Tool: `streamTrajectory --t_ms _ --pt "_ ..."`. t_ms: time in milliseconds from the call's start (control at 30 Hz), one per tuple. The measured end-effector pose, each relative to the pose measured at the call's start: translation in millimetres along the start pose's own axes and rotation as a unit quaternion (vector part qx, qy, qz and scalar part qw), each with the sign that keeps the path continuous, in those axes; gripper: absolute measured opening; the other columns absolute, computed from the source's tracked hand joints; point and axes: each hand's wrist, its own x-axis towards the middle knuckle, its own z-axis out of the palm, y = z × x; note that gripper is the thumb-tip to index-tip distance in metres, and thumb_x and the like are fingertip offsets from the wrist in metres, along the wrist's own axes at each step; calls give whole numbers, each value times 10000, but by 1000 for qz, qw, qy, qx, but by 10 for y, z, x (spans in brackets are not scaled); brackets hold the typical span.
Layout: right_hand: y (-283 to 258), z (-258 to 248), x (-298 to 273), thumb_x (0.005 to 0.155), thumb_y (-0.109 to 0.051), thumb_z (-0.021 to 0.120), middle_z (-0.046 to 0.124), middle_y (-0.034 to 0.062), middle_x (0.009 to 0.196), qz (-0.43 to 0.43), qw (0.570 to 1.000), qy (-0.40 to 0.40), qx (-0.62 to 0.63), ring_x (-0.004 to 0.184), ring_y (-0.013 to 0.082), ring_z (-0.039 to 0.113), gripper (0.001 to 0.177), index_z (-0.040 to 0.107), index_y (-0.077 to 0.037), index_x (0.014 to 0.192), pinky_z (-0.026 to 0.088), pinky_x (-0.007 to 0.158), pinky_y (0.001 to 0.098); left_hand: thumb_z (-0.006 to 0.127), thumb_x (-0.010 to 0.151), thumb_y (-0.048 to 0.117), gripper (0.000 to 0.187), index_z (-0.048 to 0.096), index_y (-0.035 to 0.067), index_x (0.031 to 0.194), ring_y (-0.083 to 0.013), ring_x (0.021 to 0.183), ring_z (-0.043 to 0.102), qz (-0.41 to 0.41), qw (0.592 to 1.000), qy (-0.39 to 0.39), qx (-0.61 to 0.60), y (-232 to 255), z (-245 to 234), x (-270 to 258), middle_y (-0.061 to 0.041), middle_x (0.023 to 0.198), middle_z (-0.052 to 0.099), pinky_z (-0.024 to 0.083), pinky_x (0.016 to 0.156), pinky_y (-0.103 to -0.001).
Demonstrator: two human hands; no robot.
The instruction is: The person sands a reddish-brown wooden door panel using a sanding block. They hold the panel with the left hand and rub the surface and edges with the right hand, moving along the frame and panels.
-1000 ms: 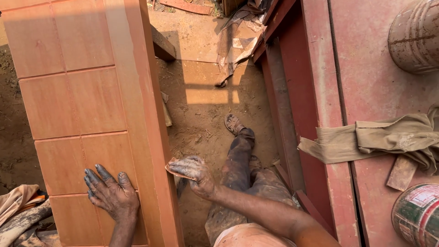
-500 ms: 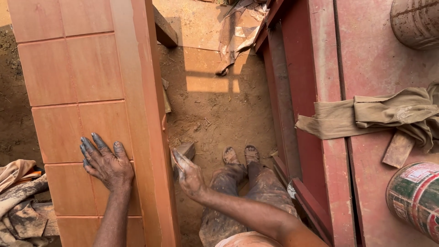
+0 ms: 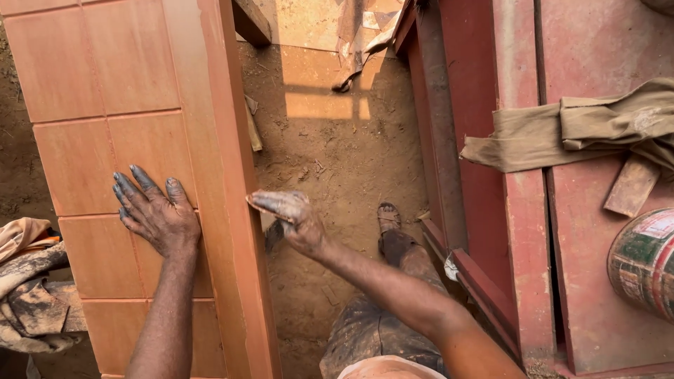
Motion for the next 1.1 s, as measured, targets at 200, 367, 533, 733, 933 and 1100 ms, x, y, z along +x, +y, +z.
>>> streamTrajectory --t_ms 200,367,533,733,933,1100 --pt "-478 184 -1141 962 92 395 720 43 1351 -36 999 4 -3 1302 177 671 545 693 -193 1317 479 1130 394 371 1145 483 688 160 141 1704 -348 1626 75 -6 1000 4 4 7 -14 -5 -166 1762 58 56 1273 -635" --pt "-410 318 -1175 1013 73 312 690 75 1384 -31 974 68 214 1309 226 665 530 680 -129 1336 499 1178 432 384 1134 478 695 183 122 1697 -356 1624 83 31 1000 -2 -3 -47 -44 -177 -162 1759 72 60 1279 -609" --pt "95 186 53 977 89 242 443 182 1602 -25 994 94 -39 1504 303 432 604 402 -22 1548 312 1291 432 374 1116 444 673 218 123 1686 -371 1625 85 85 996 -9 -28 -522 -87 -1010 -166 1763 105 60 1287 -588" --pt "-188 434 -604 1110 56 349 461 106 1615 -197 955 5 -224 1557 267 381 475 467 -101 1543 215 1368 439 367 1069 465 712 218 117 1672 -375 1609 83 98 995 -7 -14 -1114 -186 -2009 -166 1745 123 46 1263 -606" --pt "155 286 146 1090 24 320 534 92 1556 -71 989 127 18 1509 224 483 482 495 -128 1512 377 1307 412 311 1082 506 705 200 131 1668 -363 1616 84 76 997 -10 -7 -1165 -120 -2044 -154 1755 117 44 1266 -604" --pt "365 185 282 1061 -12 413 687 58 1406 -80 995 66 9 1360 188 628 425 669 -189 1351 525 1190 379 318 1087 517 724 210 100 1669 -382 1606 91 83 996 -7 -8 -1142 -131 -2016 -176 1745 119 45 1252 -633"
